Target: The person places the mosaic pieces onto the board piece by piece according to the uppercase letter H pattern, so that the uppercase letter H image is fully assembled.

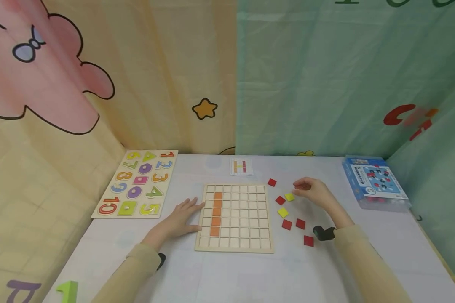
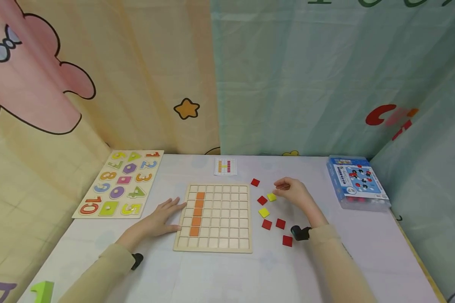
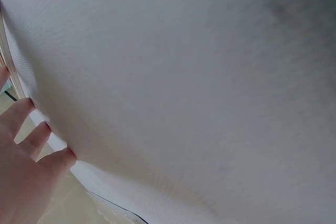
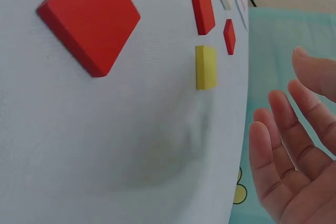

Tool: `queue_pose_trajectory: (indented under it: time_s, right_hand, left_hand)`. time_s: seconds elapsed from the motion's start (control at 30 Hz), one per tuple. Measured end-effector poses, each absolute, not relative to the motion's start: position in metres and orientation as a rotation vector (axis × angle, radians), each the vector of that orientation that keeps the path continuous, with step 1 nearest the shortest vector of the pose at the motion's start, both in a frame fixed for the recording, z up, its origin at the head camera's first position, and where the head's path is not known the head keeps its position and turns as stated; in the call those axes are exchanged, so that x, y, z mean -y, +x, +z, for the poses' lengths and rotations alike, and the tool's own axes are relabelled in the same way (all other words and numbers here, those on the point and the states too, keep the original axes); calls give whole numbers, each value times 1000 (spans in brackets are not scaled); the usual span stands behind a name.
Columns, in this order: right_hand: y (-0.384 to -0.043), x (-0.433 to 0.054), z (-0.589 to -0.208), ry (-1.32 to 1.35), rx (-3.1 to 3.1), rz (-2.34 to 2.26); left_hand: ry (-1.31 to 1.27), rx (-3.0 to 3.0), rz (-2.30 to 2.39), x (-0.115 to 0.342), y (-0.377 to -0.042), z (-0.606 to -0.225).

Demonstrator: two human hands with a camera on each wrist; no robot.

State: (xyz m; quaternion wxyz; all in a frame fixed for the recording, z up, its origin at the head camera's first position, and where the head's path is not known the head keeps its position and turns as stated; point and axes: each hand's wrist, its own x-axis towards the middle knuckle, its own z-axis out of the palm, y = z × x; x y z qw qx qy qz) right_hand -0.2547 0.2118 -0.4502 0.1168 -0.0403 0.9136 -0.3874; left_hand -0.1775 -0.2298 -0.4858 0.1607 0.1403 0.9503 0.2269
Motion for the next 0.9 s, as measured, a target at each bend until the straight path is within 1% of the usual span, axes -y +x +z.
queue_pose_trajectory:
  time_s: [0.37, 0.5, 0.9]
  right_hand:
    - [-270, -209, -477, -135, -2642, -951]
    - [-271, -206, -484, -164, -2657, -900]
    - [-263, -210, -485, -105, -2695, -826]
  left_hand:
    - [381, -2713, 657, 228, -177, -486]
    - [375, -2714, 650, 228, -177, -487]
    - [383, -2715, 657, 228, -176, -485]
